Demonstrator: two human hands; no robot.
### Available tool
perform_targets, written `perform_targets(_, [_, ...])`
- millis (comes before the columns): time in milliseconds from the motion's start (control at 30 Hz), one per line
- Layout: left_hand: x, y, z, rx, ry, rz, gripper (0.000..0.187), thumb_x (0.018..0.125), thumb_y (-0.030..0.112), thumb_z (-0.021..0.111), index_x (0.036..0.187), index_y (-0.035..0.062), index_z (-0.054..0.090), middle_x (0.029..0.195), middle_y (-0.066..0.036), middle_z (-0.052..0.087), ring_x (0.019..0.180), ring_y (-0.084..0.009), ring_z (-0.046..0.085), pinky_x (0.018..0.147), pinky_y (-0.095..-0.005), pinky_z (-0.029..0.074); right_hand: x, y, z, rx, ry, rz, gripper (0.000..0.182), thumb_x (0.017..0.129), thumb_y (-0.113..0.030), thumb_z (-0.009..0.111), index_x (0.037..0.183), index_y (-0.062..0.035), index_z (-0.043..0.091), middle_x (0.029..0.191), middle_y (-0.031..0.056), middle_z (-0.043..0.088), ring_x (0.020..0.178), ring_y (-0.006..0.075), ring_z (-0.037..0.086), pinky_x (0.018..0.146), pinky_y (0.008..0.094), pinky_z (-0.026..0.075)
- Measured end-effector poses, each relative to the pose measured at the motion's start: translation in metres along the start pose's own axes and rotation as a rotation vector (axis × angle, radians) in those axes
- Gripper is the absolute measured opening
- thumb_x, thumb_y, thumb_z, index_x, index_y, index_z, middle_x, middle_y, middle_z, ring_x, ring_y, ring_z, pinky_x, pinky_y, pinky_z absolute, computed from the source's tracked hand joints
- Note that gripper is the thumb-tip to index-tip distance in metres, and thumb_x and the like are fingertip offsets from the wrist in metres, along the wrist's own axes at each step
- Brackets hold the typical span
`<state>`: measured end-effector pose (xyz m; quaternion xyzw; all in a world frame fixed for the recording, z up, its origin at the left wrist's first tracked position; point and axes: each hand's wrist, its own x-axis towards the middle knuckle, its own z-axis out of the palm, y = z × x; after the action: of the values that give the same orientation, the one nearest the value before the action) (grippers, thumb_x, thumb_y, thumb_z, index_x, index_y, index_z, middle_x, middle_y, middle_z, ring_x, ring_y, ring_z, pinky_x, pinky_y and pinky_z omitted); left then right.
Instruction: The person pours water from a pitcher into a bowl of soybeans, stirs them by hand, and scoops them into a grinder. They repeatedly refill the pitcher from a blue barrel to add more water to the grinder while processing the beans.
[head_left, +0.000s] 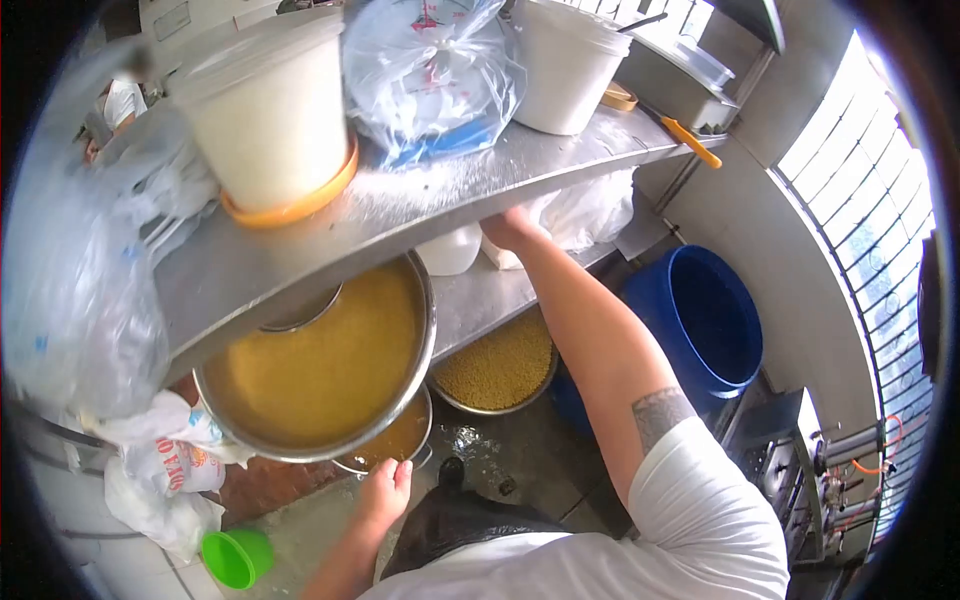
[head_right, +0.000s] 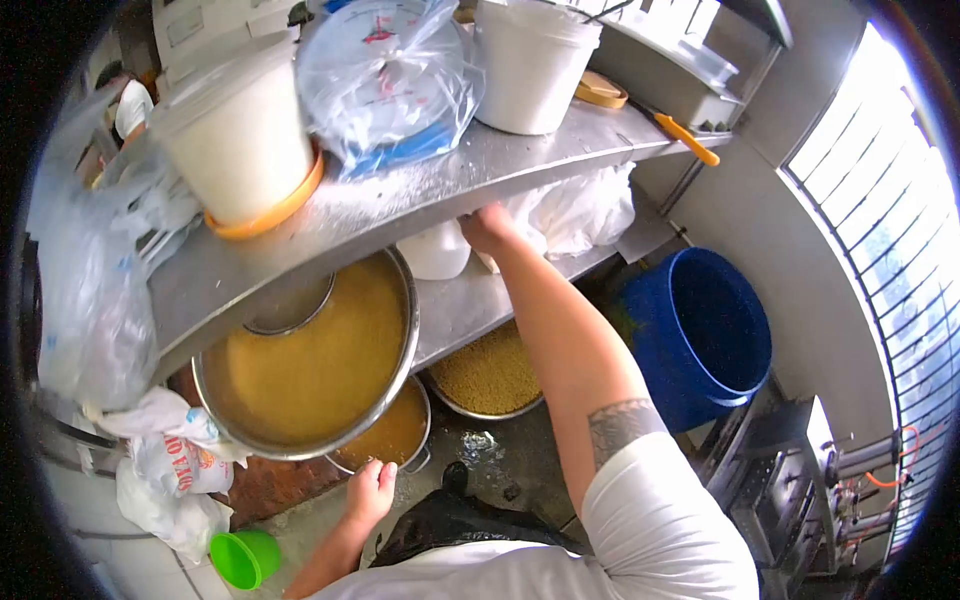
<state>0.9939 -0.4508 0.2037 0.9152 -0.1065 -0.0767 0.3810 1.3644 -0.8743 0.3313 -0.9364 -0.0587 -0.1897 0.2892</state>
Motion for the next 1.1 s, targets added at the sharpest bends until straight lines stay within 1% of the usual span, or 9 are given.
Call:
perform_targets(133, [0.030,0.009,0.006,0.000,0.057,-0.004,0.038,0.104,0.031,0.067,0.080,0.0032,0.057,0.077,-0.024,0.065,0.074,-0.0486,0.064,0.064,-0.0571,0.048,0.044,0.033,0.056,0.718,-0.038,-0.110,0.044,0.099,-0.025,0.068,0.138,-0.0048,0.066,0.145,0.0231,0.063,0.134,0.0424,0.058,0.112,0.0453,0.047])
perform_targets(267, [0.037,0.008,0.015,-0.028,0.099,-0.013,0.039,0.103,0.031,0.068,0.078,0.0040,0.056,0.074,-0.023,0.063,0.072,-0.0480,0.063,0.063,-0.0566,0.047,-0.023,-0.031,0.012,0.067,0.103,-0.108,0.036,0.099,-0.020,0.064,0.130,-0.0028,0.069,0.136,0.0287,0.066,0.127,0.0488,0.061,0.106,0.0515,0.050])
perform_targets(333, [0.034,0.007,0.017,-0.031,0.127,-0.043,0.039,0.103,0.031,0.068,0.078,0.0041,0.056,0.074,-0.023,0.063,0.071,-0.0478,0.063,0.063,-0.0562,0.047,-0.051,-0.020,0.027,0.139,0.142,0.093,0.041,0.101,-0.028,0.066,0.132,-0.0026,0.059,0.120,0.0344,0.068,0.109,0.0573,0.064,0.094,0.0619,0.052])
perform_targets(433, [0.007,0.017,0.010,0.002,0.142,-0.200,0.037,0.102,0.031,0.067,0.082,0.0025,0.059,0.074,-0.023,0.063,0.069,-0.0463,0.063,0.062,-0.0552,0.048,-0.120,-0.043,-0.010,-0.019,0.186,0.290,0.054,0.100,-0.040,0.070,0.131,0.0010,0.056,0.119,0.0365,0.067,0.111,0.0559,0.065,0.096,0.0581,0.053])
perform_targets(467, [-0.010,0.013,0.014,0.006,0.150,-0.222,0.037,0.102,0.031,0.067,0.082,0.0025,0.059,0.074,-0.023,0.063,0.069,-0.0463,0.063,0.062,-0.0552,0.048,-0.141,-0.067,-0.044,0.088,0.042,0.469,0.071,0.099,-0.042,0.071,0.144,0.0092,0.053,0.132,0.0383,0.064,0.127,0.0532,0.061,0.107,0.0526,0.049])
perform_targets(533, [-0.042,-0.005,0.019,-0.071,0.252,-0.279,0.039,0.103,0.036,0.065,0.085,0.0020,0.062,0.075,-0.024,0.064,0.070,-0.0467,0.064,0.063,-0.0550,0.049,-0.196,-0.019,-0.036,0.334,0.234,0.308,0.032,0.102,-0.019,0.070,0.123,0.0036,0.060,0.104,0.0148,0.072,0.089,0.0225,0.069,0.079,0.0364,0.056])
perform_targets(733, [-0.278,-0.086,0.072,0.113,0.302,-1.029,0.039,0.103,0.035,0.063,0.104,-0.0024,0.072,0.089,-0.028,0.071,0.085,-0.0461,0.072,0.077,-0.0525,0.054,-0.387,-0.026,-0.111,0.588,0.111,0.369,0.017,0.103,-0.006,0.065,0.118,0.0012,0.059,0.102,0.0084,0.067,0.094,0.0149,0.062,0.085,0.0326,0.052])
perform_targets(933, [-0.562,-0.086,0.160,0.148,-0.111,-1.404,0.046,0.106,0.037,0.060,0.098,-0.0069,0.073,0.080,-0.025,0.074,0.075,-0.0416,0.072,0.073,-0.0493,0.055,-0.517,0.006,-0.124,0.152,-0.195,0.372,0.022,0.097,-0.017,0.074,0.098,0.0008,0.061,0.082,0.0160,0.066,0.074,0.0257,0.064,0.070,0.0410,0.053])
perform_targets(1100, [-0.597,-0.075,0.187,-0.372,-0.297,-1.562,0.067,0.109,0.049,0.049,0.074,-0.0027,0.072,0.065,-0.025,0.068,0.053,-0.0364,0.065,0.056,-0.0483,0.051,-0.571,0.013,-0.099,0.049,-0.405,0.295,0.038,0.089,-0.031,0.081,0.099,0.0016,0.063,0.092,0.0274,0.072,0.088,0.0491,0.072,0.079,0.0544,0.056])
